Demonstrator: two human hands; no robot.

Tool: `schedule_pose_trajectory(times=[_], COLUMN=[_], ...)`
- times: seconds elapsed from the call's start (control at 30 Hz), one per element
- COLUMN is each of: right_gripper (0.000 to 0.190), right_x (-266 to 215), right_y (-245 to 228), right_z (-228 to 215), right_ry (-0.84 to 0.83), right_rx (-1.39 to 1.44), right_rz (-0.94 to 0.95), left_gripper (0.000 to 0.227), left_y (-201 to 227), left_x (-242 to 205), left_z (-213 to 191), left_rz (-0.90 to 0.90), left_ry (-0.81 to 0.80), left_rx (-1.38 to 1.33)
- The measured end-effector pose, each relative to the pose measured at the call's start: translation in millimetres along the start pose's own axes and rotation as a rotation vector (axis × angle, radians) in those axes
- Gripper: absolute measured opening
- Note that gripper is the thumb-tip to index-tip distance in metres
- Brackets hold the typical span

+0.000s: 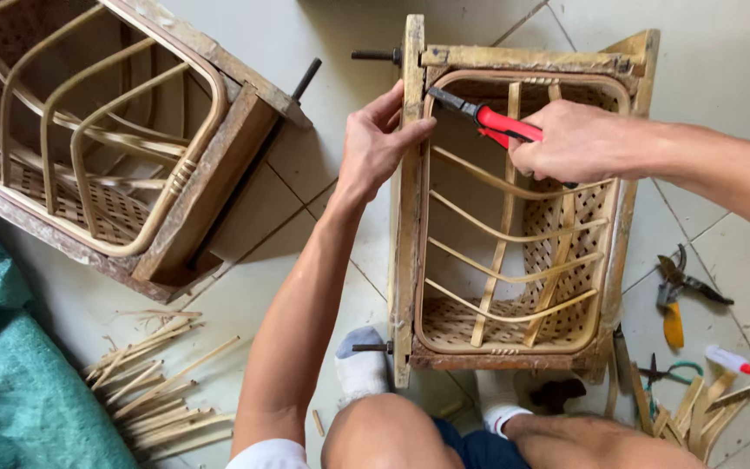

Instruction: The person repairs a woven basket by tapping its frame with a hammer, trimming edges with pliers, and applying glue to the joints. The basket is held in a wooden jig during the process.

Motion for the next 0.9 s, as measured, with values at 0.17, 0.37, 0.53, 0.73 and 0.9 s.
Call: schedule_pose_trajectory(times=[0.17, 0.37, 0.53, 0.73, 0.9], right_gripper=[0.05, 0.055, 0.056, 0.057, 0.051], right_x=[-16, -77, -60, -40, -25], right_y=[-11, -12, -39, -40, -34], right_z=[5, 38, 45, 43, 58], right_ry=[-0.058, -0.153, -0.149, -0.123, -0.031], right_rx=[0.031, 0.873, 0.914, 0.953, 0.909], right_rz=[-0.034, 0.047, 0.077, 0.09, 0.066], left_gripper=[0.077, 0.093, 0.093, 0.089, 0.089], left_y=[16, 23, 20, 9, 7], left_x=[-2, -2, 19, 21, 18], left_z=[2, 24, 45, 42, 44], left_rz=[-0.006, 0.214, 0.347, 0.24, 0.275], left_ry=[0.009, 0.17, 0.317, 0.309, 0.321], left_rx=[0.067, 0.574, 0.732, 0.678, 0.676])
Point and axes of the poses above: each hand's wrist, its own x-axis towards the middle knuckle, its own z-axis out of the palm, y = z × x, the point moved 2 cm from there along x, towards the middle knuckle
